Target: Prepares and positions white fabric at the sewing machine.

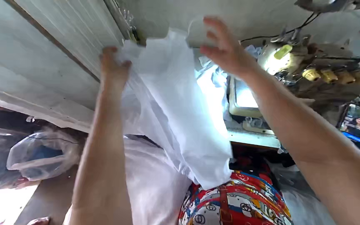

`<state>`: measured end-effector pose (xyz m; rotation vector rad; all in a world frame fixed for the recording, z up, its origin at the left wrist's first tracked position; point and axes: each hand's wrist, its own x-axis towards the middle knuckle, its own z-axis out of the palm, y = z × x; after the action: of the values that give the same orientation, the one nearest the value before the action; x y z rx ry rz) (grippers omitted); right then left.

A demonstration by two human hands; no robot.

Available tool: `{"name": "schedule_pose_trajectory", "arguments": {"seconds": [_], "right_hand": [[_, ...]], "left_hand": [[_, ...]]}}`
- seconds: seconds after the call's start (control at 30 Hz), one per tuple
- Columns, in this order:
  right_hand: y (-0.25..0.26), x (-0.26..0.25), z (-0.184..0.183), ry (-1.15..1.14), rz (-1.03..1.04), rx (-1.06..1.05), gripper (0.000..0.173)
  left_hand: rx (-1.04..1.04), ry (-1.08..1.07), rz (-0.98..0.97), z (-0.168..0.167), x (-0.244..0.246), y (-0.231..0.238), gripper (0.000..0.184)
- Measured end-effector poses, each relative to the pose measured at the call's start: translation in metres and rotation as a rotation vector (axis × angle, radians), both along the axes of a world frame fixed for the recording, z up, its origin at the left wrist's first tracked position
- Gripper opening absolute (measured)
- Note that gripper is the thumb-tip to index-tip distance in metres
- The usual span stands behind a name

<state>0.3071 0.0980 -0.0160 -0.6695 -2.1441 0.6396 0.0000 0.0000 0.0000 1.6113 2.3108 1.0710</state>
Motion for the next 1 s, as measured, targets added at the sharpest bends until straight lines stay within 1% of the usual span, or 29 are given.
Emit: {"name": "schedule_pose_trajectory", "arguments": {"seconds": [0.03, 0.07, 0.1, 0.13, 0.2, 0.23, 0.3, 0.37, 0.4, 0.43, 0.47, 0.53, 0.57, 0.6, 0.67, 0.73, 0.83, 0.9, 1.0], "right_hand": [[-0.007, -0.001, -0.020, -0.104, -0.008, -0.060, 0.063], [-0.018, 0.001, -0.040, -0.180, 0.001, -0.120, 0.059], [-0.030, 0.006, -0.061, -0.234, 0.017, -0.185, 0.053], [-0.043, 0.012, -0.082, -0.264, 0.026, -0.250, 0.045], [-0.057, 0.022, -0.125, -0.273, 0.018, -0.370, 0.032], [-0.061, 0.027, -0.143, -0.253, -0.010, -0.415, 0.029], [-0.065, 0.030, -0.171, -0.196, -0.105, -0.395, 0.028], [-0.062, 0.026, -0.186, -0.147, -0.166, -0.310, 0.032], [-0.059, 0.022, -0.190, -0.141, -0.176, -0.285, 0.036], [-0.055, 0.017, -0.192, -0.155, -0.191, -0.270, 0.039], [-0.053, 0.012, -0.192, -0.184, -0.209, -0.272, 0.040], [-0.048, 0.003, -0.188, -0.279, -0.251, -0.281, 0.038], [-0.046, 0.000, -0.186, -0.327, -0.265, -0.296, 0.035], [-0.044, -0.002, -0.183, -0.357, -0.268, -0.326, 0.032], [-0.040, -0.001, -0.184, -0.357, -0.258, -0.348, 0.027], [-0.040, 0.001, -0.186, -0.344, -0.243, -0.358, 0.023], [-0.046, 0.006, -0.177, -0.287, -0.192, -0.423, 0.023], [-0.053, 0.012, -0.164, -0.197, -0.141, -0.530, 0.022], [-0.061, 0.018, -0.152, -0.058, -0.044, -0.815, 0.014]], "left_hand": [[-0.079, 0.005, -0.022, -0.022, 0.005, -0.001, 0.067], [-0.131, 0.029, -0.079, -0.044, 0.014, -0.005, 0.066], [-0.155, 0.056, -0.166, -0.066, 0.028, -0.013, 0.059], [-0.157, 0.074, -0.272, -0.089, 0.044, -0.021, 0.048], [-0.136, 0.056, -0.500, -0.135, 0.076, -0.031, 0.024], [-0.132, 0.016, -0.593, -0.154, 0.089, -0.034, 0.018], [-0.098, -0.047, -0.687, -0.178, 0.108, -0.035, 0.021], [-0.018, -0.043, -0.696, -0.183, 0.115, -0.031, 0.025], [-0.003, -0.033, -0.696, -0.180, 0.116, -0.029, 0.026], [-0.039, -0.024, -0.702, -0.175, 0.114, -0.029, 0.024], [-0.139, -0.017, -0.713, -0.168, 0.113, -0.031, 0.022], [-0.424, 0.017, -0.726, -0.161, 0.111, -0.038, 0.017], [-0.526, 0.040, -0.721, -0.164, 0.111, -0.042, 0.021], [-0.574, 0.073, -0.710, -0.167, 0.112, -0.046, 0.027], [-0.575, 0.131, -0.699, -0.173, 0.113, -0.054, 0.031], [-0.541, 0.155, -0.720, -0.174, 0.112, -0.059, 0.026], [-0.451, 0.164, -0.788, -0.172, 0.105, -0.062, 0.019], [-0.394, 0.132, -0.809, -0.165, 0.099, -0.062, 0.018], [-0.338, 0.073, -0.791, -0.157, 0.088, -0.060, 0.019]]}}
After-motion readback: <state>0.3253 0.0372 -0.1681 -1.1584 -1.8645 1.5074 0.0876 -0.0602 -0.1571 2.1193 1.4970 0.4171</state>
